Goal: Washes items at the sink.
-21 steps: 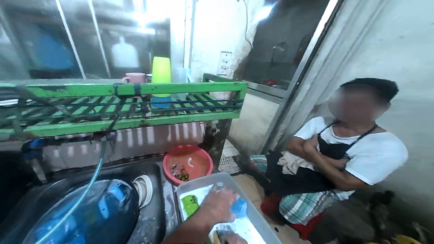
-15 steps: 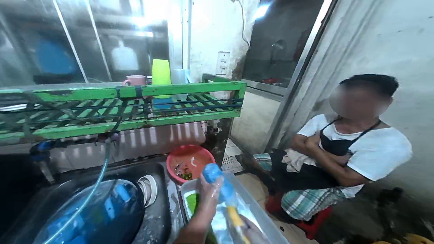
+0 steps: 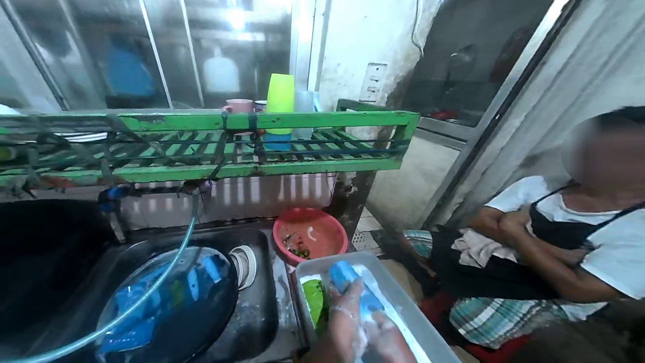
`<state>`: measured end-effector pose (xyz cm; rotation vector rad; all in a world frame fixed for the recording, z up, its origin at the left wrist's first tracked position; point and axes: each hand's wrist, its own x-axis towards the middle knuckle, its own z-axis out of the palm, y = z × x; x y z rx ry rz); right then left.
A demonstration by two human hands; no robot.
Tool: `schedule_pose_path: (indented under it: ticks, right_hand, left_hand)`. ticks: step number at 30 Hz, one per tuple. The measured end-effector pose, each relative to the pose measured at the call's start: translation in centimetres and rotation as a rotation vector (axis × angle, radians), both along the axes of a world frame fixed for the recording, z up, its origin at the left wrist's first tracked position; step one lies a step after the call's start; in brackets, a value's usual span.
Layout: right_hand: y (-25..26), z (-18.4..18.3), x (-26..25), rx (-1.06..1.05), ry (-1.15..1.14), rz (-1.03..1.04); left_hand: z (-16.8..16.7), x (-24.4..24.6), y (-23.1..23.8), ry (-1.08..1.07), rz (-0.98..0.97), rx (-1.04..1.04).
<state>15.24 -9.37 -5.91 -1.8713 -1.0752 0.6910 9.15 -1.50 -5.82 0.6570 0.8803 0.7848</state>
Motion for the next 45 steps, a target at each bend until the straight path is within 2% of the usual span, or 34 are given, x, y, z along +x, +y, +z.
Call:
schedule_pose_path:
  ticks: [2,3,4,6,8,9,10,11,13,15,16,17,18,21,22,24,26,27,28,30,33,35,37,39,40,42,44,45]
  right_hand:
    - [0.4,1.2,-0.5,0.16,0.499,-0.169]
    - [0.4,2.0,-1.1,0.212,0.616,-0.202]
    - [0.5,2.4,-2.0,0.229,0.603,-0.233]
    - [0.1,1.0,-2.8,0.18,0.232,-0.2]
    - [0.5,-4.5,-0.4,0.153,-0.309,-0.018]
    - [1.0,-7.4,1.3,0.122,-0.49,0.047]
    - [1.1,-8.1,2.2,0.071,-0.563,0.104]
    - [0.7,-6.5,2.1,0.026,-0.53,0.138]
    - [0.1,-1.7,0.1,0.039,-0.177,0.026]
    - [0.2,0.4,-1.9,0.223,0.315,-0.201]
    - [0.4,0.9,-2.8,0.295,0.434,-0.259]
    - [0.3,1.2,-3.6,0.307,0.396,-0.271]
    - [0.2,1.0,-4.0,0.276,0.224,-0.236]
    - [0.6,-2.1,-1.3,0.071,-0.487,0.101]
    - [0.7,-2.7,-0.3,0.016,-0.59,0.181]
    - [0.1,-0.8,-0.3,-0.01,-0.484,0.223]
    - [-0.2,-0.1,-0.9,0.095,-0.136,0.066]
    - [-0.3,0.5,-1.5,0.079,0.046,-0.03]
    - [-0.3,1.4,-1.8,0.015,0.119,-0.07]
    - [-0.9,2.7,-2.0,-0.06,0.035,-0.01]
    - [-2.7,2.1,-0.5,0.117,-0.213,0.223]
    - [-3.7,0.6,1.2,0.107,-0.147,0.196]
    - [-4.3,-1.2,3.0,0.067,0.076,0.009]
    - [-4.5,-1.7,4.0,0.199,0.216,-0.161]
    - [-4.4,-1.0,3.9,0.293,0.229,-0.18]
    - [-4.0,0.7,3.0,0.4,0.146,-0.076]
    - [-2.6,1.5,2.6,0.297,0.026,0.021]
    - [-1.7,1.6,2.8,0.199,0.05,-0.007]
  left_hand:
    - [-0.6,-1.7,0.8,-0.172,-0.114,-0.014]
    - [-0.8,-2.1,1.4,-0.278,-0.157,-0.065]
    - [-1.1,-2.2,1.8,-0.36,-0.197,-0.097]
    - [-0.9,-1.9,1.2,-0.349,-0.212,-0.08]
    - [-0.1,-0.5,-0.4,-0.164,-0.112,-0.034]
    - [0.1,0.2,-1.2,-0.049,-0.042,-0.025]
    - [0.0,0.8,-1.8,0.033,0.001,-0.02]
    - [-0.2,1.1,-1.9,0.069,0.025,-0.016]
    - [-0.3,0.8,-1.3,0.002,0.033,-0.034]
    - [-0.3,-0.6,0.1,-0.175,-0.032,-0.077]
    - [-0.5,-1.0,0.9,-0.271,-0.075,-0.093]
    - [-0.9,-1.3,1.6,-0.35,-0.133,-0.086]
    - [-0.9,-1.4,1.8,-0.361,-0.159,-0.063]
    - [0.2,-0.4,-0.3,-0.079,-0.02,0.051]
    - [0.2,0.1,-1.1,-0.022,0.037,0.075]
    - [0.3,0.5,-1.7,-0.02,0.083,0.068]
    - [0.3,0.0,-1.1,-0.076,0.02,0.017]
    - [0.3,-0.5,-0.6,-0.102,-0.027,-0.021]
    - [0.5,-0.8,0.0,-0.124,-0.061,-0.045]
    - [0.9,-1.3,1.1,-0.112,-0.091,-0.038]
    - [0.9,-1.7,3.2,-0.07,0.014,-0.01]
    - [0.9,-2.6,4.6,-0.039,0.041,0.032]
    - [1.3,-3.5,5.0,0.043,-0.002,0.185]
    - [1.8,-4.1,4.4,0.223,-0.136,0.415]
    - [2.1,-4.3,3.7,0.353,-0.221,0.532]
    - [2.3,-4.1,2.1,0.678,-0.442,0.746]
    - [2.7,-3.4,0.1,0.911,-0.64,0.92]
    - [2.7,-3.1,-1.0,0.986,-0.706,1.013]
